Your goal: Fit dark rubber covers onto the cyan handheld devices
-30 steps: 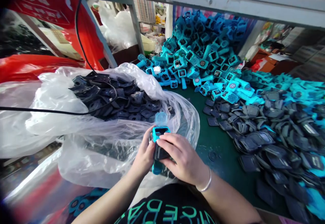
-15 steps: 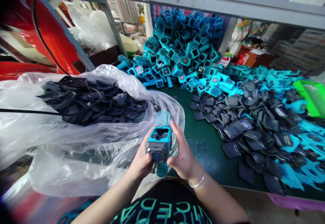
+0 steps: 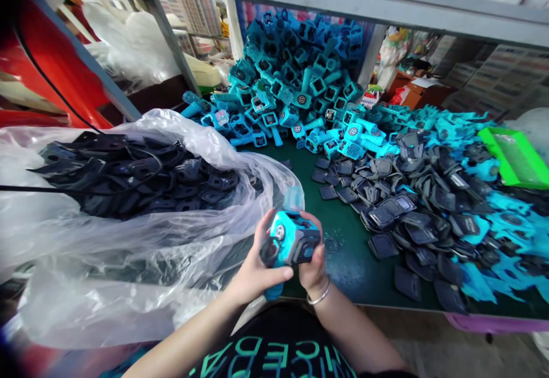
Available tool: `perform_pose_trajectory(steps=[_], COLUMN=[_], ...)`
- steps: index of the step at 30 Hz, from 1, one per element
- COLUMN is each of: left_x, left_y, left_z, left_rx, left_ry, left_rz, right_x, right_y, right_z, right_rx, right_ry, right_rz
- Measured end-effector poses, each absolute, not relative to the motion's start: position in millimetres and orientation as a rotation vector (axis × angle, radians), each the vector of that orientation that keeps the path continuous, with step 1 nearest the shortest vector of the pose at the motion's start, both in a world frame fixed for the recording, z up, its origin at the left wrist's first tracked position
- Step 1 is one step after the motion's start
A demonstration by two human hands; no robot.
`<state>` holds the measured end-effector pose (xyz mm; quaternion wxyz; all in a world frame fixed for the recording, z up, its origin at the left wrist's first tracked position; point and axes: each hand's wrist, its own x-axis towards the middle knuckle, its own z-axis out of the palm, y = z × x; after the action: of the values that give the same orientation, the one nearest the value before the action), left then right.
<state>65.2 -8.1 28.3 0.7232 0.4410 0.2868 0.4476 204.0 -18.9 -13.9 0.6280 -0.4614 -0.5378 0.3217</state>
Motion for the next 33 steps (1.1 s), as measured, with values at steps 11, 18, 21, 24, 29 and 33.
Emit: perform_pose_trajectory(steps=[11, 18, 21, 24, 29, 33], left_x=[47.8, 41.4, 40.0, 37.7, 18.4, 3.1], left_y=[8.1, -3.8, 0.7, 4.0, 4.3, 3.9], left_z=[21.6, 29.6, 22.9, 14.2, 17.7, 20.1], left_rx=[1.679, 1.703, 1.596, 1.545, 1.503, 1.397], left_ry=[1.218, 1.003, 1.019, 1.044, 0.945, 0.76], left_rz=[0.954, 0.928, 0.975, 1.01, 0.968, 0.851], right_x=[228.0, 222.6, 222.0, 217.9, 224.9, 233.3], right_y=[-23.7, -8.1, -4.0, -8.5, -13.6, -10.5], right_z=[66.9, 56.0, 49.7, 41.1, 38.2, 54.3], right_rx=[-0.953, -1.296, -1.433, -1.414, -1.344, -0.97], right_ry=[-2.083, -1.593, -1.496, -1.454, -1.418, -1.798], right_rz=[0.035, 0.333, 0.842, 1.092, 0.75, 0.68])
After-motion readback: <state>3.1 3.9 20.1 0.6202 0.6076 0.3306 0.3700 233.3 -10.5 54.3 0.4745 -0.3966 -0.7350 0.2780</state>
